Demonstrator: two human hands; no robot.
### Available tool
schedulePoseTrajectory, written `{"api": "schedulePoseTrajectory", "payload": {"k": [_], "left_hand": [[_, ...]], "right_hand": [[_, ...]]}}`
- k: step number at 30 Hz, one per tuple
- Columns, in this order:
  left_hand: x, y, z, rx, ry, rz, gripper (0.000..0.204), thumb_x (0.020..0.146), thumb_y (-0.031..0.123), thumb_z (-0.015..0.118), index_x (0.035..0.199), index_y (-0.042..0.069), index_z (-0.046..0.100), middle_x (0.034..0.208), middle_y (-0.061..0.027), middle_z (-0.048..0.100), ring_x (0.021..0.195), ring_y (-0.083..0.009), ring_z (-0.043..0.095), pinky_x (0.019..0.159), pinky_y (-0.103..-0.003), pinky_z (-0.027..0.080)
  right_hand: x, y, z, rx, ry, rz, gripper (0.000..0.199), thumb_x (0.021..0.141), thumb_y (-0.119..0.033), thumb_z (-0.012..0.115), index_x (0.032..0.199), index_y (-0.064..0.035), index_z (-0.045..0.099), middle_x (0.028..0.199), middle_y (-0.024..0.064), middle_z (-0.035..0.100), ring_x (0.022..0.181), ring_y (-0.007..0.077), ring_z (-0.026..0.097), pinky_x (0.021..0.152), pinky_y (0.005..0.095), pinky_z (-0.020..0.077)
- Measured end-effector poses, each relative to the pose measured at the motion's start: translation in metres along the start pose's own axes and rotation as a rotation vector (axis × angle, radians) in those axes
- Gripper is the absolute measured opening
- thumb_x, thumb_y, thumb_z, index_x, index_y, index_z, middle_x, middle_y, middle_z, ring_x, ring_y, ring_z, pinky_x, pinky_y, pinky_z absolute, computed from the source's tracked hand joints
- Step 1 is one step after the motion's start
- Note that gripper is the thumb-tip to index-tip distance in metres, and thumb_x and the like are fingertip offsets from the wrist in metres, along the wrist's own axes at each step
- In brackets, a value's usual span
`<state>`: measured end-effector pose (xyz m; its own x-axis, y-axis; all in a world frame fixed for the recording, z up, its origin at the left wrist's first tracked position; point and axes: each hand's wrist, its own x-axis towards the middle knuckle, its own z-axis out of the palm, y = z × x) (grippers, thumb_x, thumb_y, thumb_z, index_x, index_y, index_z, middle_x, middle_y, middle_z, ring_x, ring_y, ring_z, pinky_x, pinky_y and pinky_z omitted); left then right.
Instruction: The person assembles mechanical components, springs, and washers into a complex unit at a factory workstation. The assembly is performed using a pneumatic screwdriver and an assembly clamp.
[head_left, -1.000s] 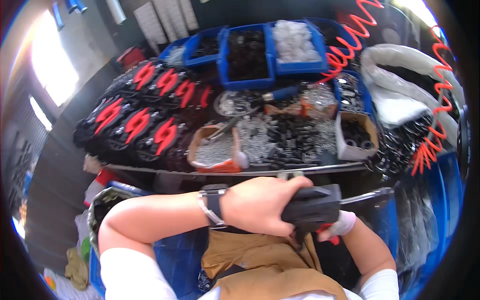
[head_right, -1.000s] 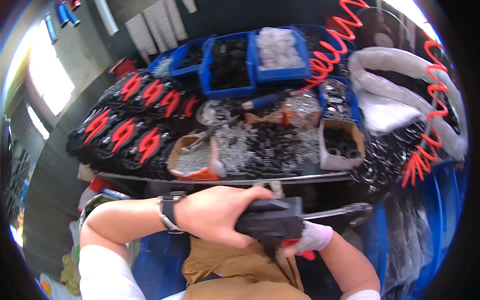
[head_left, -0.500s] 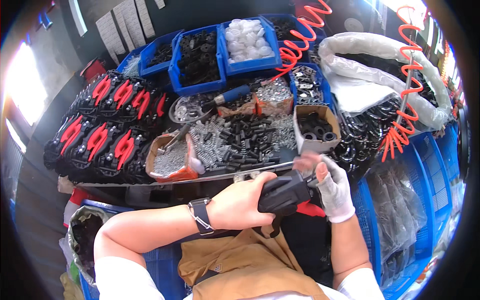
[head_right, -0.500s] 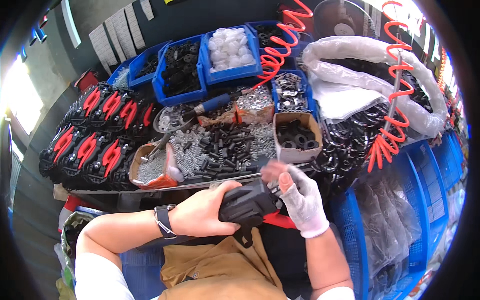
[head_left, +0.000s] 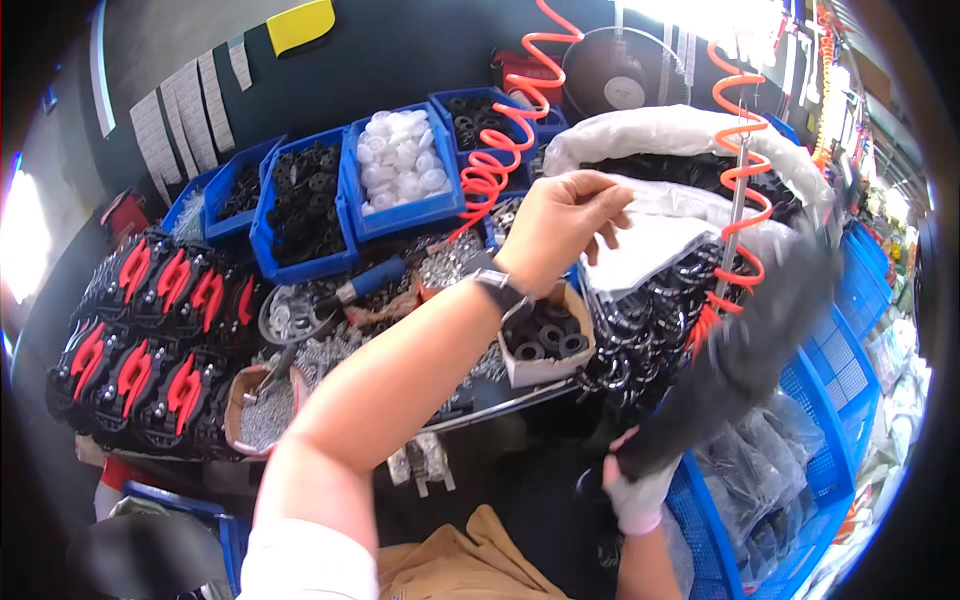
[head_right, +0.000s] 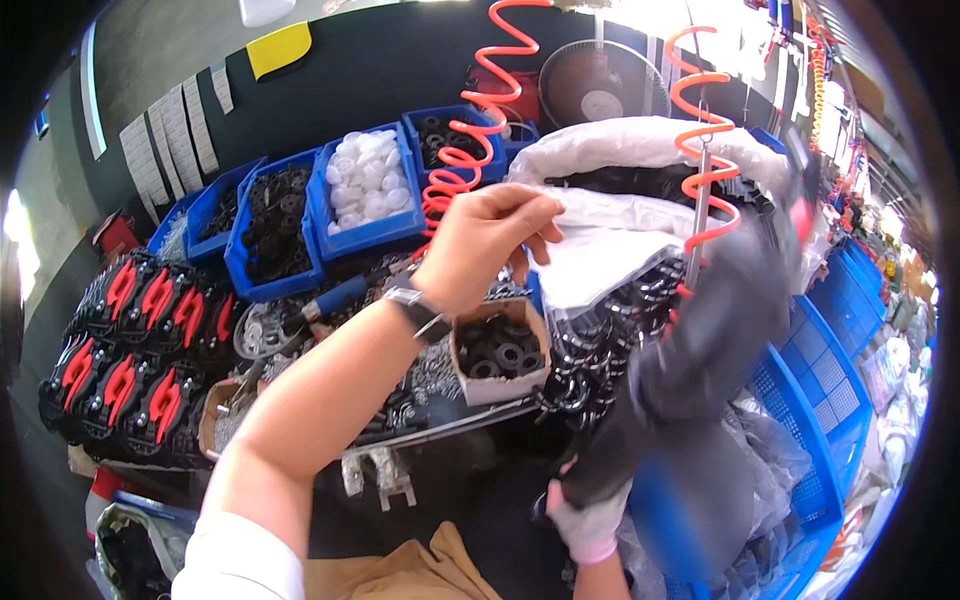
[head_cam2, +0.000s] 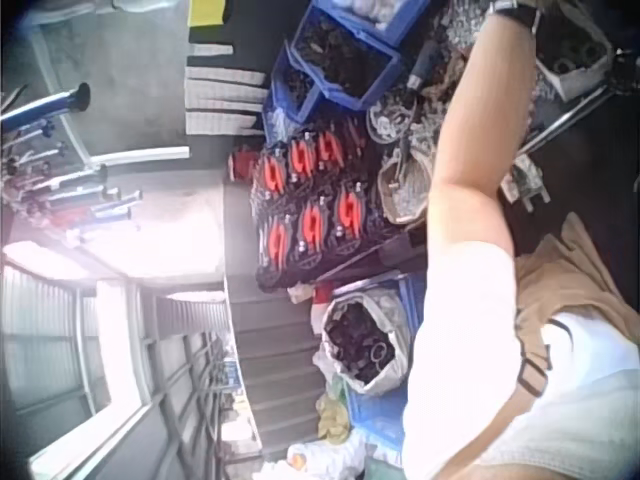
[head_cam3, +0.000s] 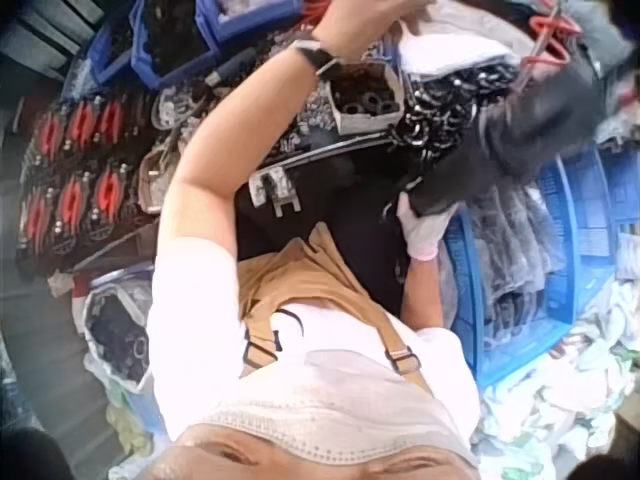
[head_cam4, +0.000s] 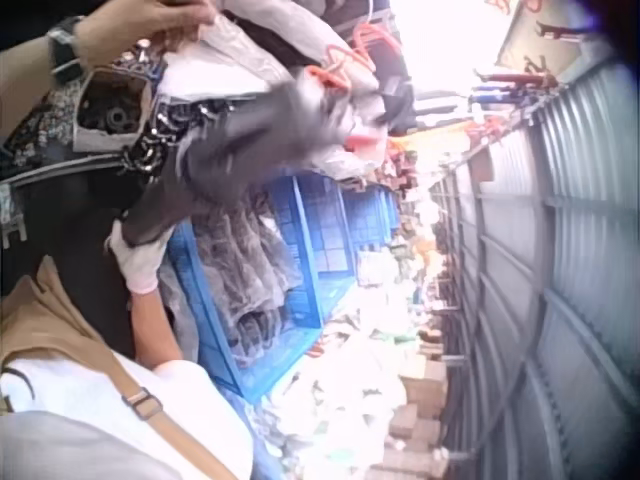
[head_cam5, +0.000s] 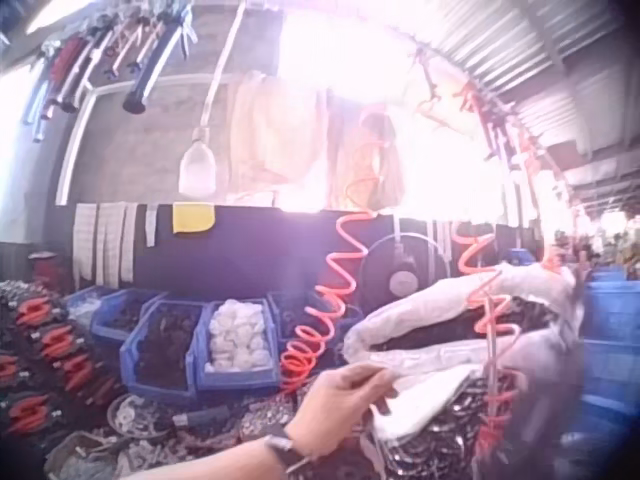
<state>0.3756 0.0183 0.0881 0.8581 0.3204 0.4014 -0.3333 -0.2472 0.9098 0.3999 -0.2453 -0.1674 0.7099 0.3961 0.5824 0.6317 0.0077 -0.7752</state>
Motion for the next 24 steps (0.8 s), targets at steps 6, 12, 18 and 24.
{"api": "schedulePoseTrajectory", "payload": {"k": [6, 12, 18, 24], "left_hand": [[0.114, -0.149, -0.005, 0.826, -0.16, 0.429, 0.023, 0.083, 0.021, 0.074, 0.091, 0.0, 0.068, 0.085, -0.0122, 0.069, 0.078, -0.0248, 0.066, 0.074, -0.034, 0.051], [0.138, -0.144, -0.004, 0.655, -0.022, 0.383, 0.016, 0.094, 0.013, 0.057, 0.098, -0.001, 0.063, 0.088, -0.0118, 0.063, 0.081, -0.0242, 0.065, 0.082, -0.04, 0.054], [0.156, -0.17, 0.013, 0.152, 0.29, 0.279, 0.031, 0.092, 0.024, 0.067, 0.111, -0.001, 0.062, 0.116, -0.0115, 0.058, 0.079, -0.0181, 0.065, 0.065, -0.029, 0.059], [0.121, -0.155, 0.02, 0.411, 0.272, 0.358, 0.02, 0.085, 0.012, 0.067, 0.102, 0.002, 0.068, 0.098, -0.0106, 0.064, 0.077, -0.0274, 0.067, 0.069, -0.037, 0.055]], "right_hand": [[-0.032, 0.0, -0.002, 0.425, 0.01, 0.122, 0.077, 0.076, -0.018, 0.08, 0.133, -0.0012, 0.032, 0.113, 0.0115, 0.051, 0.096, 0.0223, 0.059, 0.087, 0.0373, 0.0491], [-0.032, 0.006, -0.013, 0.317, 0.108, 0.107, 0.098, 0.078, -0.027, 0.08, 0.148, -0.0051, 0.014, 0.114, 0.0106, 0.049, 0.091, 0.022, 0.058, 0.084, 0.0358, 0.0487], [-0.029, 0.007, -0.013, 0.302, 0.014, 0.2, 0.06, 0.075, -0.024, 0.082, 0.119, -0.0032, 0.047, 0.109, 0.0089, 0.052, 0.092, 0.0189, 0.057, 0.083, 0.0337, 0.0483], [-0.03, 0.0, -0.015, 0.363, -0.03, 0.24, 0.065, 0.072, -0.017, 0.084, 0.122, -0.0024, 0.046, 0.105, 0.0076, 0.056, 0.093, 0.0189, 0.06, 0.086, 0.0347, 0.0491]]}}
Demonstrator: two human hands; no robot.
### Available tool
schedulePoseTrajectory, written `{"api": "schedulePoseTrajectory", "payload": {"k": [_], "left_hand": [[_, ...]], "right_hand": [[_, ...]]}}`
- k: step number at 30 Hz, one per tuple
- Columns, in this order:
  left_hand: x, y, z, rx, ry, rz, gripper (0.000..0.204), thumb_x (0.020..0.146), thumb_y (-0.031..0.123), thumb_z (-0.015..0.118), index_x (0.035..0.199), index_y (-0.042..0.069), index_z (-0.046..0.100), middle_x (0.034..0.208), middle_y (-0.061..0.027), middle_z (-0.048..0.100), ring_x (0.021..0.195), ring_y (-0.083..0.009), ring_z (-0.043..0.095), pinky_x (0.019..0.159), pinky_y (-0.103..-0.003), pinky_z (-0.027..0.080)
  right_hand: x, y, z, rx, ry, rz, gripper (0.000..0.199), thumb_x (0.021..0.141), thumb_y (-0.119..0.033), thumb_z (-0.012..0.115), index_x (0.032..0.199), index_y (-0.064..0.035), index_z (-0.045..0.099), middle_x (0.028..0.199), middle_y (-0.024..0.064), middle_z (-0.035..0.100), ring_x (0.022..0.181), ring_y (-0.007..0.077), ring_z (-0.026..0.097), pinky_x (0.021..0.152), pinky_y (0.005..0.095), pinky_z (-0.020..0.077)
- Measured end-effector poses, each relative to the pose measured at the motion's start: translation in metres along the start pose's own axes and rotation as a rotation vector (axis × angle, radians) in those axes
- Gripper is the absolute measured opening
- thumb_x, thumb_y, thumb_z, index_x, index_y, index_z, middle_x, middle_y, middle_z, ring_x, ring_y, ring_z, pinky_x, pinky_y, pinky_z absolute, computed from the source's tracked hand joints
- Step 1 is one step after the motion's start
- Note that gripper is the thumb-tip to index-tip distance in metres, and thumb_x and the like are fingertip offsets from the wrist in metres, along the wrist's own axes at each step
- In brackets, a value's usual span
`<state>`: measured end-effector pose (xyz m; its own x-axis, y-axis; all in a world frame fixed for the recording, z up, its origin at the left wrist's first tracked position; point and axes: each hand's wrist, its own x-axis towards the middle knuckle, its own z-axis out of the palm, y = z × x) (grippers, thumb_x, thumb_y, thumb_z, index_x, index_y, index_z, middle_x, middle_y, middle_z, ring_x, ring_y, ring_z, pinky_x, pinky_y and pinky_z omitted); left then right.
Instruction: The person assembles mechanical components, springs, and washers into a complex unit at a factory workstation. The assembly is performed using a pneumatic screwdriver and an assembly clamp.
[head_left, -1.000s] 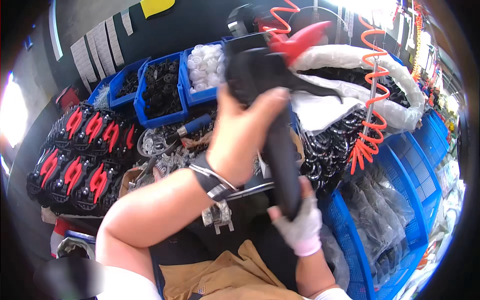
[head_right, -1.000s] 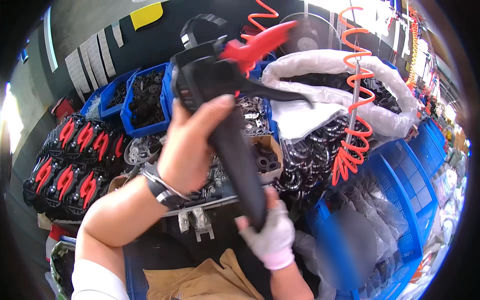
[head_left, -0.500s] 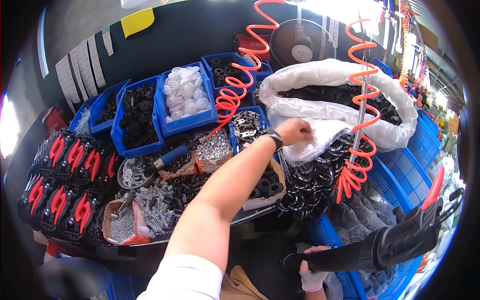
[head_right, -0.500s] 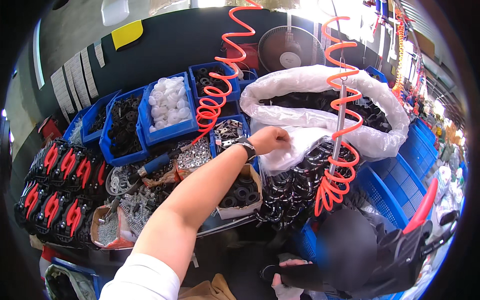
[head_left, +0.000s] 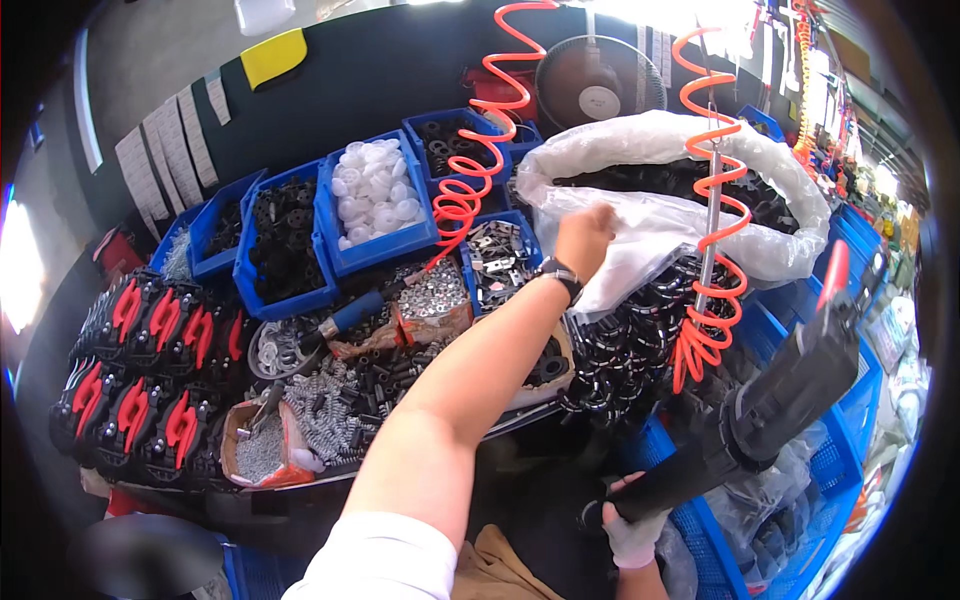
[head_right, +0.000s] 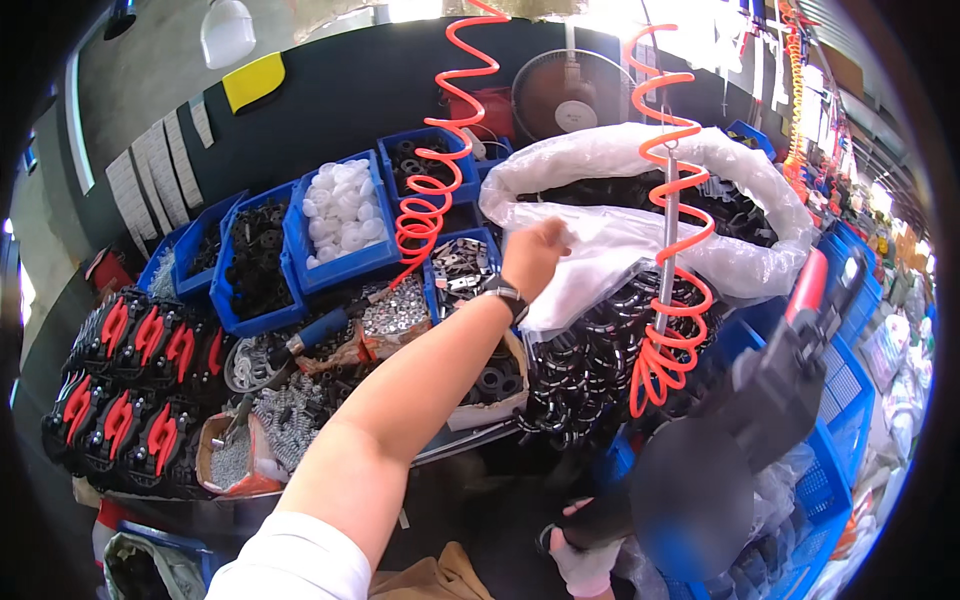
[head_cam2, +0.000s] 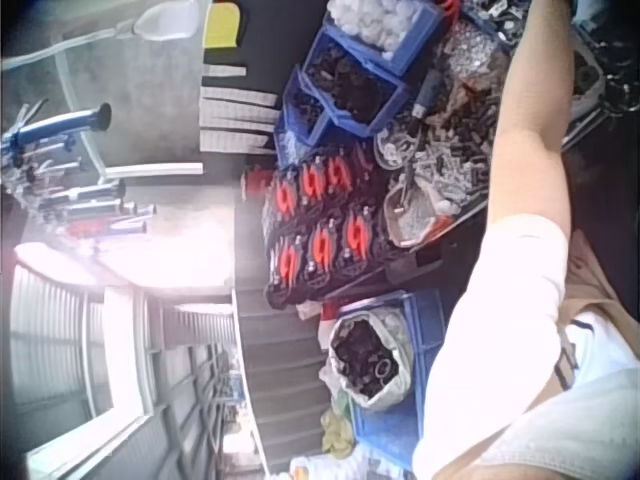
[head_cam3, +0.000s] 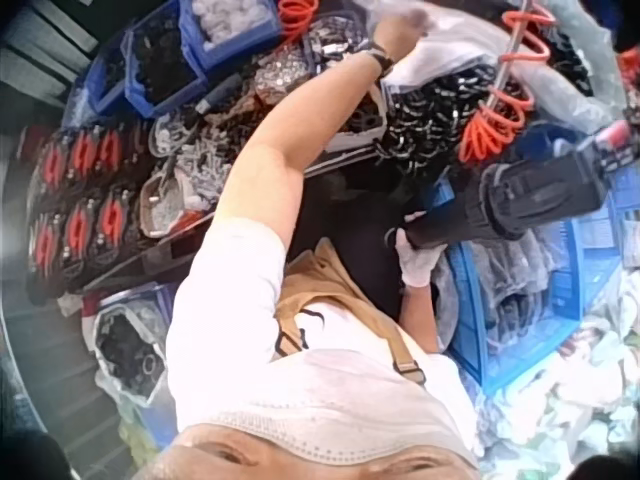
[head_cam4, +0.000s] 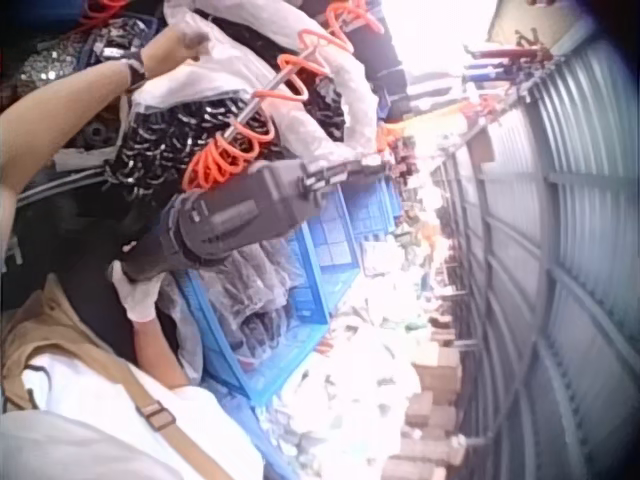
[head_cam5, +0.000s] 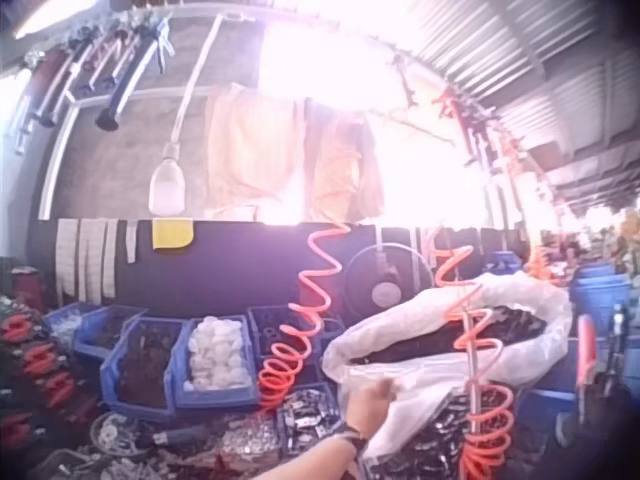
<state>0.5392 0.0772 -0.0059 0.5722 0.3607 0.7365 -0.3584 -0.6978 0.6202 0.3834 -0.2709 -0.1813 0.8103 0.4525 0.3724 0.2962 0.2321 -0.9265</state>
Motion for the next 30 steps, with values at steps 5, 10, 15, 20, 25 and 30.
{"api": "schedulePoseTrajectory", "payload": {"k": [5, 10, 15, 20, 25, 30], "left_hand": [[-0.101, 0.109, -0.074, 0.446, -0.478, 0.711, 0.027, 0.078, 0.011, 0.065, 0.105, 0.014, 0.069, 0.075, -0.0068, 0.059, 0.068, -0.0256, 0.062, 0.061, -0.038, 0.051], [-0.049, 0.132, -0.149, 0.32, -0.139, 0.449, 0.023, 0.074, -0.013, 0.056, 0.092, 0.001, 0.06, 0.088, -0.0118, 0.064, 0.083, -0.0287, 0.064, 0.076, -0.036, 0.053], [-0.019, 0.127, -0.146, 0.15, -0.306, 0.26, 0.058, 0.075, -0.014, 0.055, 0.13, 0.004, 0.055, 0.127, -0.0127, 0.056, 0.102, -0.0174, 0.062, 0.082, -0.03, 0.052], [0.011, 0.155, -0.167, 0.252, -0.523, 0.363, 0.084, 0.068, -0.019, 0.053, 0.147, 0.006, 0.04, 0.15, -0.0153, 0.039, 0.137, -0.0262, 0.042, 0.107, -0.031, 0.04], [-0.065, 0.276, -0.133, 0.471, -0.792, 0.589, 0.044, 0.08, 0.007, 0.06, 0.123, 0.002, 0.057, 0.121, -0.0126, 0.062, 0.104, -0.0278, 0.062, 0.086, -0.039, 0.053], [-0.23, 0.286, -0.056, 0.025, -0.576, 1.151, 0.04, 0.085, 0.014, 0.06, 0.123, 0.001, 0.056, 0.118, -0.018, 0.061, 0.104, -0.0344, 0.06, 0.086, -0.041, 0.049]], "right_hand": [[-0.02, -0.039, -0.083, -0.013, -0.365, 0.073, 0.058, 0.063, -0.013, 0.086, 0.11, 0.0044, 0.056, 0.085, 0.0128, 0.064, 0.075, 0.0237, 0.066, 0.07, 0.0343, 0.0541], [-0.004, -0.131, -0.069, 0.21, -0.568, 0.378, 0.066, 0.057, -0.026, 0.087, 0.108, 0.0033, 0.057, 0.091, 0.0156, 0.064, 0.078, 0.0251, 0.064, 0.068, 0.0357, 0.0529], [0.008, -0.157, -0.063, 0.328, -0.614, 0.42, 0.068, 0.056, -0.03, 0.087, 0.105, 0.0054, 0.058, 0.085, 0.0146, 0.065, 0.069, 0.024, 0.064, 0.061, 0.0335, 0.0521], [0.015, -0.146, -0.082, 0.277, -0.557, 0.496, 0.07, 0.055, -0.019, 0.088, 0.107, 0.0122, 0.054, 0.077, 0.0192, 0.065, 0.061, 0.0327, 0.067, 0.061, 0.0406, 0.0569], [-0.011, -0.178, -0.082, 0.008, -0.412, 0.548, 0.09, 0.057, -0.033, 0.092, 0.128, 0.0008, 0.047, 0.087, 0.0122, 0.064, 0.068, 0.0213, 0.064, 0.059, 0.0309, 0.0526], [-0.014, -0.139, -0.093, 0.575, -0.102, 1.089, 0.05, 0.093, -0.023, 0.059, 0.139, -0.0083, 0.045, 0.111, 0.0105, 0.063, 0.093, 0.0254, 0.063, 0.08, 0.0413, 0.0536]]}}
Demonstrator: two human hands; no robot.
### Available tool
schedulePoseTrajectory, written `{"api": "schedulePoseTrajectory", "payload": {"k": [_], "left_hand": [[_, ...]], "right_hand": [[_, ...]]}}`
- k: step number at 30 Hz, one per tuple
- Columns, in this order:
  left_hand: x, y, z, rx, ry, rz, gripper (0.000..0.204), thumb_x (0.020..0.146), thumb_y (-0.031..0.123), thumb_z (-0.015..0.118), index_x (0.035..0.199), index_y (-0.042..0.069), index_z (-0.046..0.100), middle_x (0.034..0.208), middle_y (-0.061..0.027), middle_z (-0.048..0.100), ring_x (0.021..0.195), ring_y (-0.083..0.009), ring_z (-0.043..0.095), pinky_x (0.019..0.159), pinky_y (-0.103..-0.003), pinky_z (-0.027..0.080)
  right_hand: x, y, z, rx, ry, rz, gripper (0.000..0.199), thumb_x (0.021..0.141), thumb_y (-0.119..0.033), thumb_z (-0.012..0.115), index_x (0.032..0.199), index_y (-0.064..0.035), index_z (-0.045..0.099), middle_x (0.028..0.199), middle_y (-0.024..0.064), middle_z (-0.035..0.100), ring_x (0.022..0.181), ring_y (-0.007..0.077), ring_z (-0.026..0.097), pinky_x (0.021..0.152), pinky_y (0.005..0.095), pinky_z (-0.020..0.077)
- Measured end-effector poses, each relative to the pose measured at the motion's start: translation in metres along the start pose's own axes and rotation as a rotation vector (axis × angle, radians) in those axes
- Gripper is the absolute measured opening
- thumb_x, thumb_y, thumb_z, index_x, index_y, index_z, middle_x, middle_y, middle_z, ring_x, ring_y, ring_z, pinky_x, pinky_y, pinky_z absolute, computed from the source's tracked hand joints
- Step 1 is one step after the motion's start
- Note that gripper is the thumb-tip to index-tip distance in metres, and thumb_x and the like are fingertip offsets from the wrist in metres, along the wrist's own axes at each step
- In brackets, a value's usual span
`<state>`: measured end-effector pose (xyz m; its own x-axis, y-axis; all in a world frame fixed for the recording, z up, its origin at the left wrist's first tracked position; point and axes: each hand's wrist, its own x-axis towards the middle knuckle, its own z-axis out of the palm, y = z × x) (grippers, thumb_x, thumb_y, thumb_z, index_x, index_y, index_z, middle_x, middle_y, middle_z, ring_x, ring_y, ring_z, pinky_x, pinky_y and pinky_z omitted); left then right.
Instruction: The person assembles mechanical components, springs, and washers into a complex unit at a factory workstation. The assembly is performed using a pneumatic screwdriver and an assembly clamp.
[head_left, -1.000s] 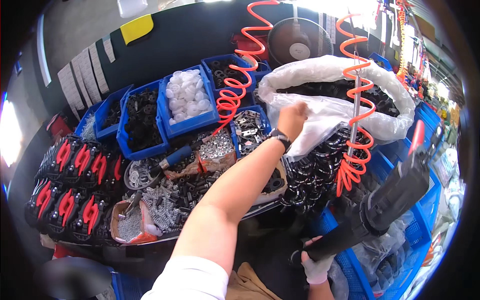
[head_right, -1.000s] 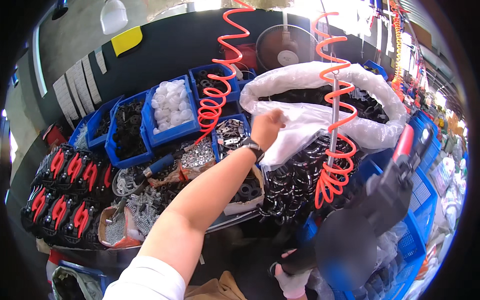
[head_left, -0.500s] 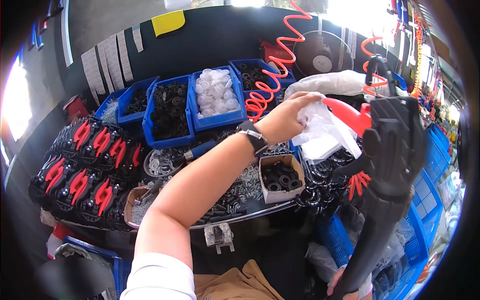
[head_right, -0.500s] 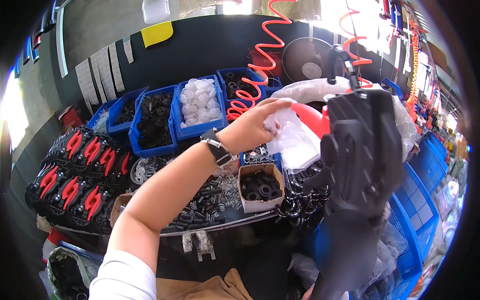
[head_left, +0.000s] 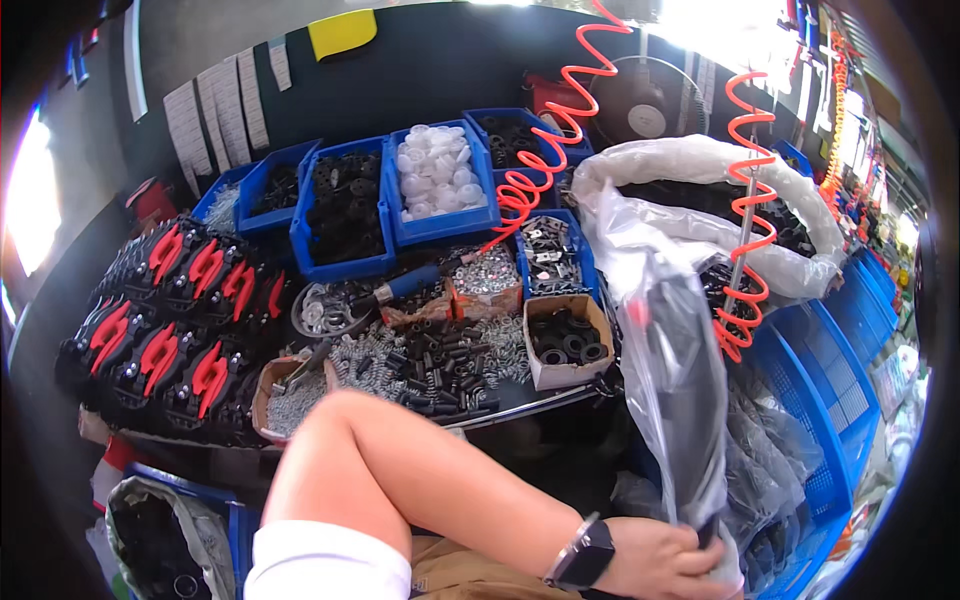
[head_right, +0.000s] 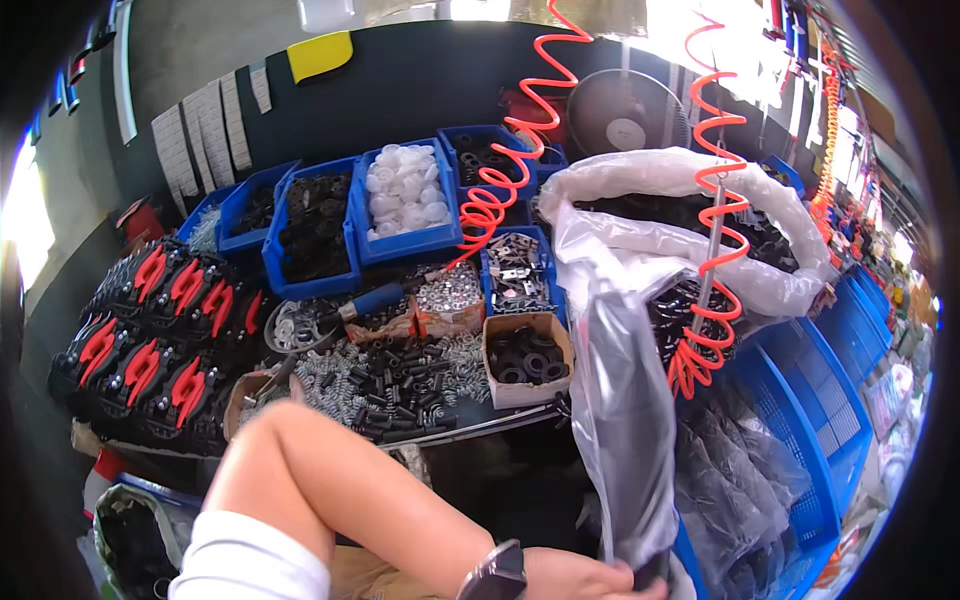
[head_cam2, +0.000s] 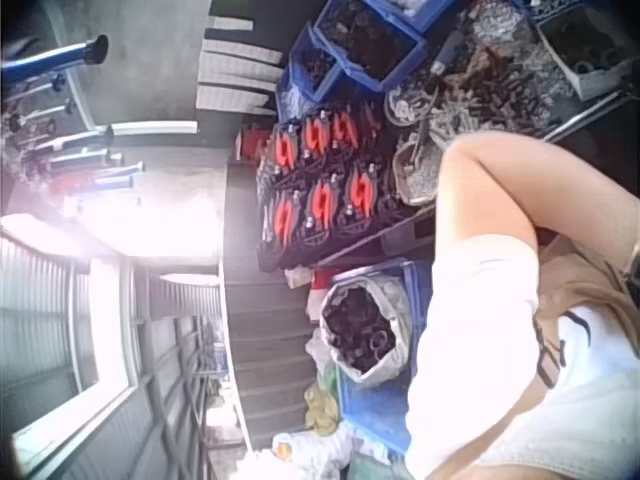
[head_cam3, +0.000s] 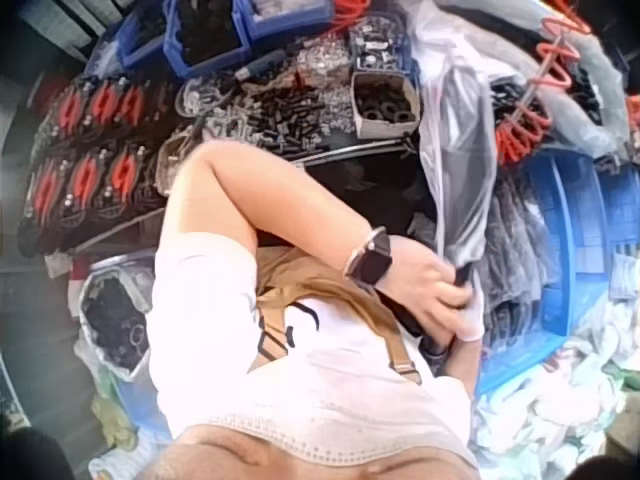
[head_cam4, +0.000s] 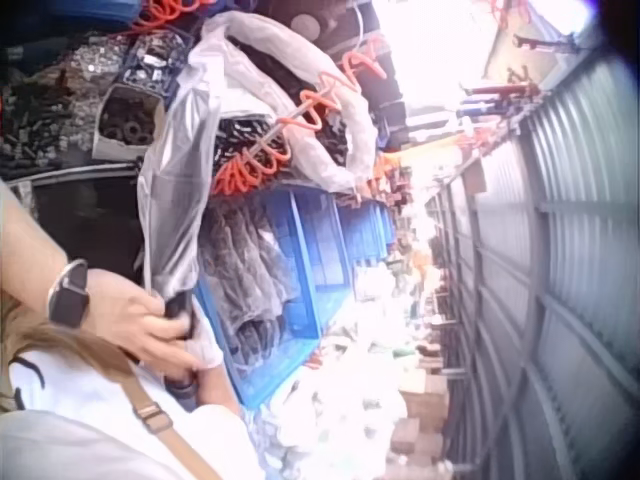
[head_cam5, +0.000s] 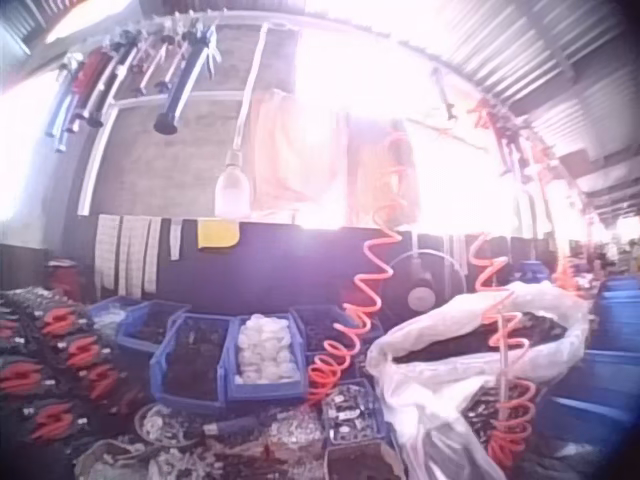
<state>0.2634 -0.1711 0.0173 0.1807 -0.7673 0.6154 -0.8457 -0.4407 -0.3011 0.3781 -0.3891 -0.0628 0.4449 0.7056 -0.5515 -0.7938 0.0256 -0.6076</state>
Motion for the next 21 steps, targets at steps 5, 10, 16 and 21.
{"api": "schedulePoseTrajectory", "payload": {"k": [5, 10, 16, 21], "left_hand": [[-0.062, -0.048, 0.003, 0.602, 0.5, -0.644, 0.041, 0.072, 0.016, 0.068, 0.112, 0.011, 0.063, 0.125, -0.0131, 0.054, 0.117, -0.029, 0.049, 0.094, -0.036, 0.041], [-0.103, -0.098, -0.034, 0.551, 1.009, -1.086, 0.032, 0.065, -0.006, 0.064, 0.091, 0.003, 0.048, 0.094, -0.0149, 0.045, 0.09, -0.0335, 0.045, 0.082, -0.038, 0.039], [-0.08, 0.045, 0.016, -0.075, 0.636, -0.823, 0.016, 0.078, -0.008, 0.054, 0.086, 0.004, 0.046, 0.086, -0.0121, 0.047, 0.079, -0.0314, 0.046, 0.07, -0.04, 0.04], [-0.116, 0.164, -0.02, -0.088, 0.479, -0.916, 0.012, 0.085, 0.004, 0.066, 0.096, 0.008, 0.062, 0.087, -0.0115, 0.055, 0.079, -0.0297, 0.055, 0.068, -0.038, 0.047]], "right_hand": [[0.017, 0.009, 0.026, -0.185, -0.367, -0.169, 0.059, 0.072, -0.036, 0.074, 0.113, 0.0009, 0.053, 0.09, 0.0133, 0.065, 0.075, 0.0233, 0.064, 0.066, 0.0339, 0.0528], [0.041, 0.006, 0.038, -0.211, -0.87, -0.262, 0.076, 0.062, -0.038, 0.084, 0.11, 0.0089, 0.048, 0.078, 0.0205, 0.064, 0.067, 0.0305, 0.066, 0.059, 0.036, 0.0547], [0.104, -0.003, 0.071, 0.042, -1.39, -0.138, 0.094, 0.08, -0.035, 0.074, 0.15, -0.0015, 0.021, 0.129, 0.0241, 0.05, 0.093, 0.0448, 0.064, 0.078, 0.047, 0.0545], [0.106, 0.028, 0.191, -0.389, -1.439, -0.308, 0.086, 0.081, -0.033, 0.074, 0.146, -0.0012, 0.028, 0.129, 0.0207, 0.051, 0.1, 0.0389, 0.061, 0.084, 0.0443, 0.0509]]}}
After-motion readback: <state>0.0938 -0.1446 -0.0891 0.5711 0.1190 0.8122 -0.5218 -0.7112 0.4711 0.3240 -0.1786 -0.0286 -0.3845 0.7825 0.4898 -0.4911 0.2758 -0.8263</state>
